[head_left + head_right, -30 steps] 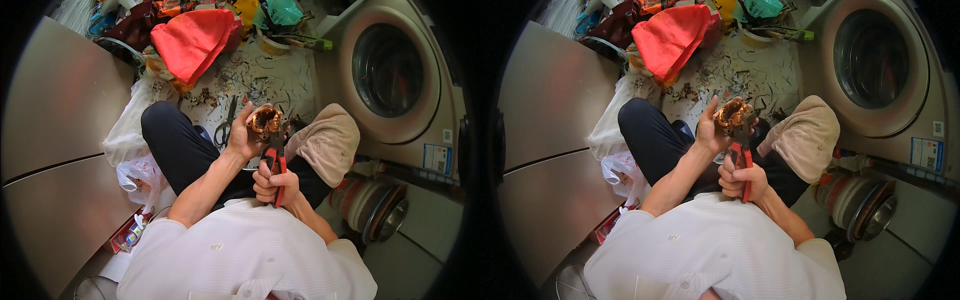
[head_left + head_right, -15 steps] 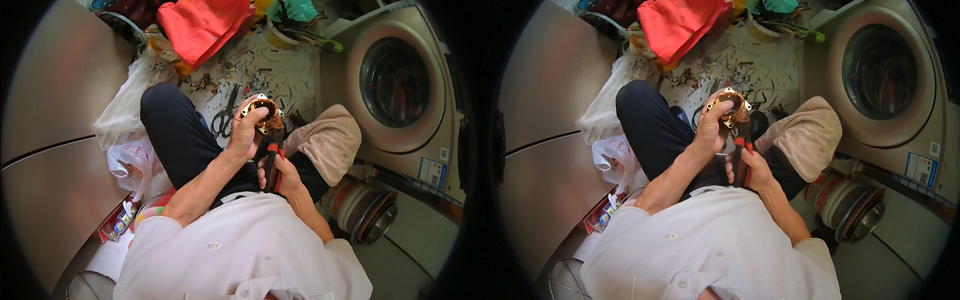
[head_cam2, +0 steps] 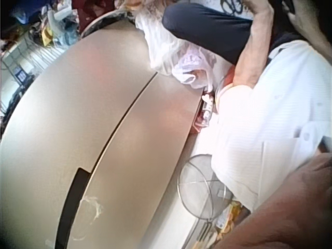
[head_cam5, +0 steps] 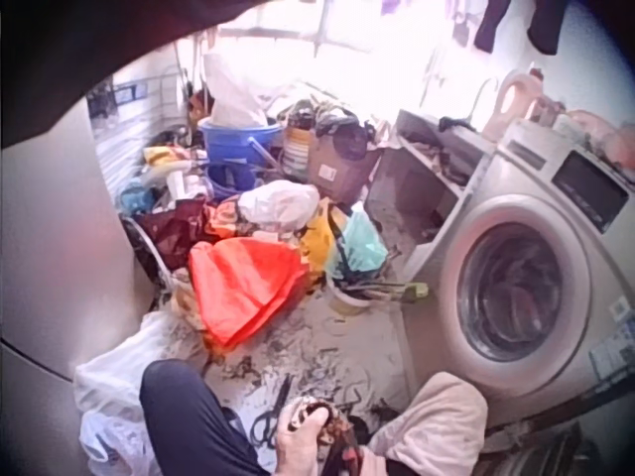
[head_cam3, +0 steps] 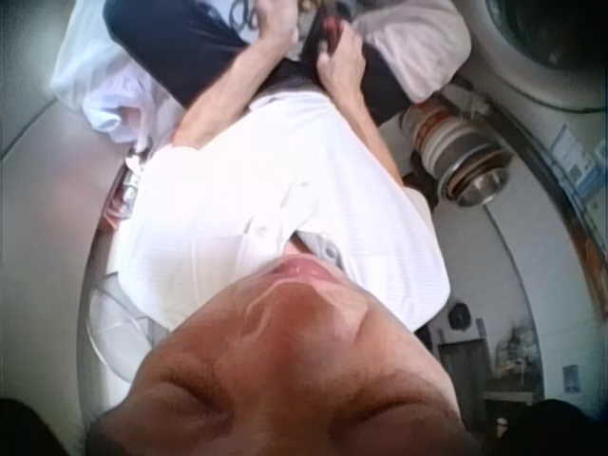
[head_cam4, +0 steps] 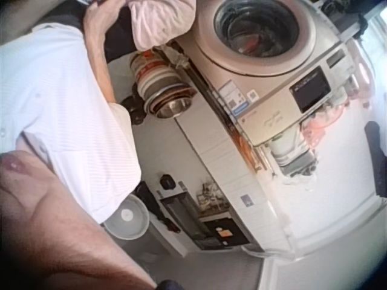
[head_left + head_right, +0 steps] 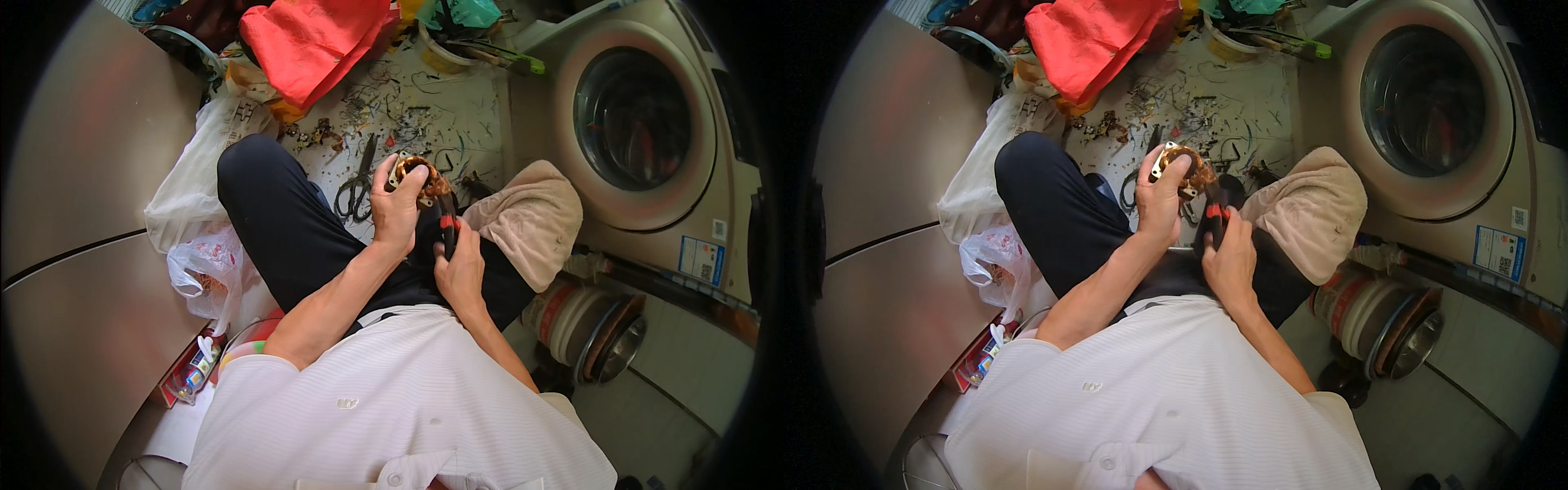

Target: The person disassembles a motor stator by cutting and pulling copper coils with pliers, prying inside the metal core with a screwdriver, and pulling out copper wires using the pliers.

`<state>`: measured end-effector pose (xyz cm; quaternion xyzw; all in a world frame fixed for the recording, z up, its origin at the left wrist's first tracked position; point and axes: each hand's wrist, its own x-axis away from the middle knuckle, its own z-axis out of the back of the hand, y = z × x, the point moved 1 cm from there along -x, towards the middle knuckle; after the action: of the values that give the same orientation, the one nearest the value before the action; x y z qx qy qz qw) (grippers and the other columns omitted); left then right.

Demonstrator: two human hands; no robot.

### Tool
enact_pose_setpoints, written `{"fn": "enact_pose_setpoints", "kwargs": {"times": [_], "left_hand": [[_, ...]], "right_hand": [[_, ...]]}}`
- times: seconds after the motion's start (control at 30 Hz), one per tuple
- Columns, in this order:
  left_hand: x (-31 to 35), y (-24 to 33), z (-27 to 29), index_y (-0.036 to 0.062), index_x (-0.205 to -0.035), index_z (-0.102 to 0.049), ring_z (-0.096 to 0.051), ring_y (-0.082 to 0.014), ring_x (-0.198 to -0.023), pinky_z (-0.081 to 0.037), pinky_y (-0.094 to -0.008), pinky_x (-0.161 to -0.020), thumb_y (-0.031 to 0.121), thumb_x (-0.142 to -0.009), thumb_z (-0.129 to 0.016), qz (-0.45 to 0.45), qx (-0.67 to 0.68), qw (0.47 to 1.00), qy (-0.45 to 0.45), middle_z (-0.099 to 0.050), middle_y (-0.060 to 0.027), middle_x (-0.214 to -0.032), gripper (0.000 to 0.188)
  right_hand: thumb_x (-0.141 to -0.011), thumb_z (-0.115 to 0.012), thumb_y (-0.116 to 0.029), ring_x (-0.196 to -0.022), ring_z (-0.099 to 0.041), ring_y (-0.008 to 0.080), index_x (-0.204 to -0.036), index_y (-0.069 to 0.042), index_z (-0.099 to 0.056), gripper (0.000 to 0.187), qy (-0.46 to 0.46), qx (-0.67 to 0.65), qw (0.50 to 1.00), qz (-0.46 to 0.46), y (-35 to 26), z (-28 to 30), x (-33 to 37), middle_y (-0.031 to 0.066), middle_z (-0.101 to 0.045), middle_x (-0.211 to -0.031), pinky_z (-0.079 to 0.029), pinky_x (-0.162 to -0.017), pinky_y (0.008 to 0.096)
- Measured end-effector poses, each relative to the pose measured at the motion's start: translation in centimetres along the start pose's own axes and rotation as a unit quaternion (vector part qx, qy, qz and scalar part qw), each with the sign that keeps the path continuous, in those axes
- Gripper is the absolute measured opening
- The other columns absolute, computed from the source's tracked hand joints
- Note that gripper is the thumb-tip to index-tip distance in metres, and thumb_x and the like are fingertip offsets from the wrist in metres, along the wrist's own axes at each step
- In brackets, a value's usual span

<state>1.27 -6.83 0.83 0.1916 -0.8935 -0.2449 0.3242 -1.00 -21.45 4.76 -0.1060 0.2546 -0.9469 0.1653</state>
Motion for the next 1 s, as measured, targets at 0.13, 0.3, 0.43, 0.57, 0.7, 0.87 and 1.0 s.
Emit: {"fn": "enact_pose_setpoints", "kwargs": {"times": [0.13,0.3,0.43,0.57,0.7,0.87,1.0], "left_hand": [[-2.2,-0.4,-0.5,0.0069,-0.139,-0.048,-0.07,-0.0174,-0.089,-0.062,-0.0349,-0.07,0.015,-0.089,-0.077,0.005,-0.028,0.999,0.03,-0.069,-0.0072,-0.11,0.058],[-2.5,0.0,-2.2,0.0124,-0.135,-0.051,-0.07,-0.0175,-0.085,-0.057,-0.0358,-0.057,0.023,-0.081,-0.084,0.05,-0.084,0.987,0.127,-0.069,-0.0049,-0.104,0.064],[-3.8,-1.4,-0.1,-0.0027,-0.132,-0.053,-0.061,-0.0124,-0.081,-0.052,-0.0284,-0.069,0.013,-0.078,-0.081,-0.04,-0.056,0.993,0.098,-0.066,-0.0054,-0.099,0.062],[-3.0,-1.6,1.0,-0.0057,-0.132,-0.053,-0.057,-0.0099,-0.076,-0.049,-0.0265,-0.067,0.004,-0.078,-0.07,-0.052,-0.126,0.989,0.061,-0.064,-0.0034,-0.091,0.058],[-2.3,-1.4,1.2,-0.0077,-0.133,-0.055,-0.057,-0.0077,-0.072,-0.049,-0.0239,-0.067,0.002,-0.077,-0.069,-0.053,-0.164,0.984,0.044,-0.065,-0.0027,-0.088,0.059],[-2.4,-0.1,2.2,-0.0075,-0.134,-0.057,-0.068,-0.0149,-0.079,-0.058,-0.0296,-0.076,-0.005,-0.077,-0.058,0.017,-0.045,0.998,-0.043,-0.07,-0.0086,-0.095,0.057],[-2.6,1.3,2.0,-0.0039,-0.14,-0.053,-0.07,-0.0192,-0.084,-0.06,-0.0327,-0.081,-0.007,-0.075,-0.058,0.069,-0.013,0.988,-0.138,-0.069,-0.0124,-0.104,0.065]], "right_hand": [[-0.086,-0.068,-0.005,-0.093,-0.062,0.046,-0.137,0.005,-0.046,0.056,0.054,0.076,0.994,0.05,0.8,-0.8,-1.7,0.0258,-0.059,-0.106,-0.052,-0.078,0.0508],[-0.087,-0.066,-0.005,-0.089,-0.063,0.049,-0.125,0.002,-0.048,0.043,0.015,0.072,0.997,0.036,2.0,-2.3,-3.2,0.0287,-0.062,-0.101,-0.052,-0.075,0.054],[-0.08,-0.06,-0.001,-0.09,-0.063,0.0536,-0.125,0.006,-0.044,0.048,-0.085,-0.036,0.996,-0.023,0.5,-2.2,-2.7,0.0346,-0.062,-0.101,-0.05,-0.084,0.0569],[-0.078,-0.06,-0.003,-0.101,-0.062,0.0536,-0.125,0.005,-0.043,0.05,-0.173,-0.109,0.972,-0.12,0.2,-1.2,-1.6,0.037,-0.064,-0.102,-0.048,-0.086,0.0561],[-0.076,-0.062,-0.004,-0.092,-0.066,0.0461,-0.124,0.004,-0.044,0.051,-0.217,-0.166,0.95,-0.155,0.6,-1.6,-0.9,0.0277,-0.066,-0.098,-0.05,-0.082,0.0495],[-0.075,-0.058,0.005,-0.065,-0.053,0.0206,-0.115,-0.002,-0.046,0.042,-0.289,-0.452,0.804,-0.257,0.3,0.1,-0.2,0.0065,-0.055,-0.083,-0.042,-0.055,0.0342],[-0.072,-0.056,0.013,-0.057,-0.04,0.0077,-0.109,-0.008,-0.047,0.043,-0.373,-0.636,0.6,-0.309,1.0,3.0,-0.8,-0.0009,-0.049,-0.08,-0.027,-0.046,0.024]]}}
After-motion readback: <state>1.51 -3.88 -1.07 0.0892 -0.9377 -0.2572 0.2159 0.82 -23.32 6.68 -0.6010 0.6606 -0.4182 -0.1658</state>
